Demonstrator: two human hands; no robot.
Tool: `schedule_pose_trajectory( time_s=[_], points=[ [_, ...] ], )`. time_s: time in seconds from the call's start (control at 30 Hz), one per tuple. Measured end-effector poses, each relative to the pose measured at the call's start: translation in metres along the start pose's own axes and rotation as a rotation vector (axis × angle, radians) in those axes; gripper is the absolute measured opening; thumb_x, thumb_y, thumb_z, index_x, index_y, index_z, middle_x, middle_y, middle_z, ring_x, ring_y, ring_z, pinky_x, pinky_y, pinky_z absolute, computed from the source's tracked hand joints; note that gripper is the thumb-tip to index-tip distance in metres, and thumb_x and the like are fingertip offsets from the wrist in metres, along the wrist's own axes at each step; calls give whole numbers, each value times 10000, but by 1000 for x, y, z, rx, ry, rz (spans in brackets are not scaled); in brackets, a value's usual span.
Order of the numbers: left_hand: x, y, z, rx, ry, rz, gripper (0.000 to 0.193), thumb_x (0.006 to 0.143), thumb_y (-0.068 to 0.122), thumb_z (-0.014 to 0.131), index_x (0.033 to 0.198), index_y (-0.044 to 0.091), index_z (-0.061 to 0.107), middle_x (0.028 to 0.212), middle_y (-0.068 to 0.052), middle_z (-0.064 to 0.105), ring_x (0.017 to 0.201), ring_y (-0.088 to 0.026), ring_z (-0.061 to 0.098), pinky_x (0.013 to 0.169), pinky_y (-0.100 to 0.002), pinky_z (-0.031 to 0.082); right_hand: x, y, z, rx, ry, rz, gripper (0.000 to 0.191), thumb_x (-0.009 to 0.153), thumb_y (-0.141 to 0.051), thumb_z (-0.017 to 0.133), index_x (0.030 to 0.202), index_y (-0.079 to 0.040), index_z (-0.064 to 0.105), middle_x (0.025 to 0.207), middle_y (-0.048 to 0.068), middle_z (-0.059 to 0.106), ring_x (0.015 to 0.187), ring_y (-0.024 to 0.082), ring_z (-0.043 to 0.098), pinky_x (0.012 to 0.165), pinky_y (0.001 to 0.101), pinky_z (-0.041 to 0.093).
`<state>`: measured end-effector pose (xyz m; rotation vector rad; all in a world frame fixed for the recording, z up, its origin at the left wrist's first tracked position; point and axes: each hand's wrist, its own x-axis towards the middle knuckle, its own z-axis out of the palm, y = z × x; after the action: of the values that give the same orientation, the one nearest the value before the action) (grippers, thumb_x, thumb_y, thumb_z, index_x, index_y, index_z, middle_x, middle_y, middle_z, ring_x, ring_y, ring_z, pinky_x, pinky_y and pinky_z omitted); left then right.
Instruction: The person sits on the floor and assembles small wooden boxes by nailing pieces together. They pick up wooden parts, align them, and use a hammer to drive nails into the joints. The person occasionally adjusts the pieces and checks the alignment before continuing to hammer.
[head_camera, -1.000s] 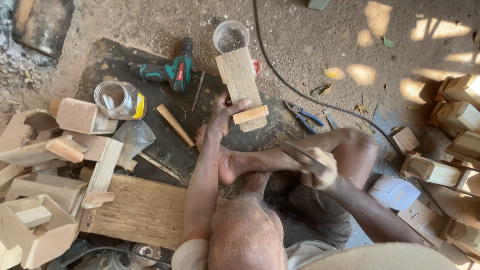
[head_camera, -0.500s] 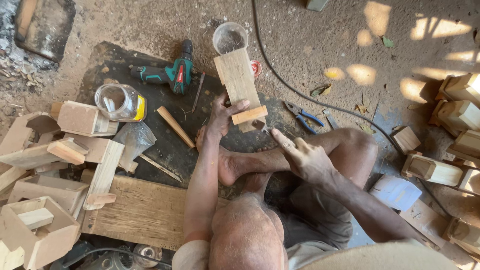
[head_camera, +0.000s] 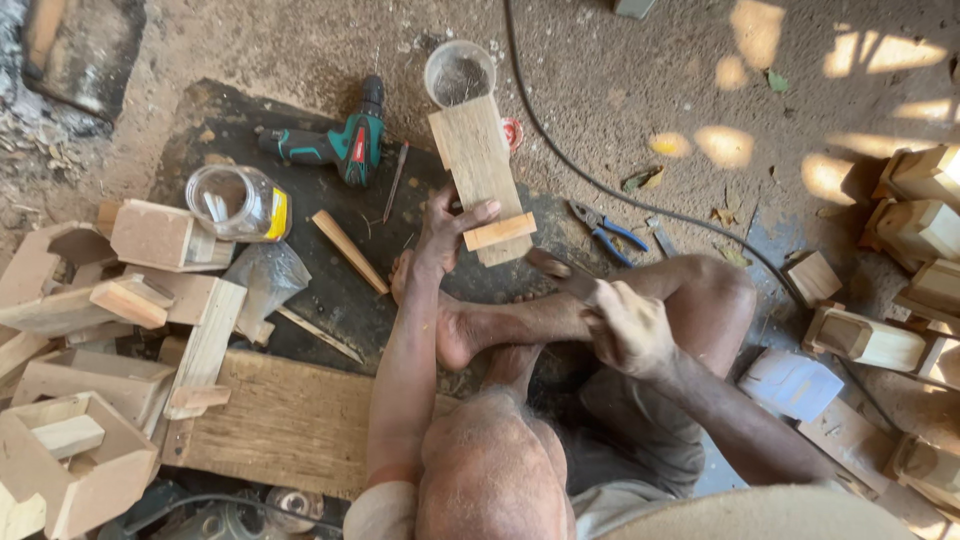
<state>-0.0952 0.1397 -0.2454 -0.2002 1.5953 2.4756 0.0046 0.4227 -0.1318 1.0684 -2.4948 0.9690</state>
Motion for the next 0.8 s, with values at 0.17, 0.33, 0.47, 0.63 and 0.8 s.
schedule_pose_trajectory(
  time_s=[0.17,0.33,0.47,0.63,0.8],
  points=[
    [3,-2,-2,12,-2,1,700,715,281,890,1268,-50,618,1103,-179,710,954,-256,752,886,-394,666,-1,8,12,-148,-95,-85,730,828,20,635,1521,-120,453,809,110,602,622,206,622,465,321,545],
    [4,-6,-4,0,20,-35,699,719,281,891,1262,-64,619,1108,-189,711,967,-265,750,897,-394,663,-15,17,12,-104,-138,72,584,947,-50,656,1496,-83,457,735,81,583,518,189,572,399,344,492],
    [1,-5,-3,16,24,-29,698,700,269,888,1252,-66,624,1100,-193,713,962,-270,752,887,-398,667,-18,19,16,78,154,-159,566,984,-57,612,1512,-214,483,848,89,621,603,163,602,471,324,515],
    [4,-2,-3,8,-5,2,688,712,265,886,1259,-57,621,1108,-178,708,973,-261,745,899,-402,660,-15,17,21,-269,-250,70,569,862,-79,679,1408,10,546,724,103,588,493,194,578,359,345,502],
    [4,-5,-4,36,2,-24,633,741,238,880,1245,-68,651,1080,-191,727,933,-258,744,867,-405,653,-12,16,9,142,249,-126,626,913,18,607,1494,-160,456,739,6,532,557,169,564,456,377,487]
  ],
)
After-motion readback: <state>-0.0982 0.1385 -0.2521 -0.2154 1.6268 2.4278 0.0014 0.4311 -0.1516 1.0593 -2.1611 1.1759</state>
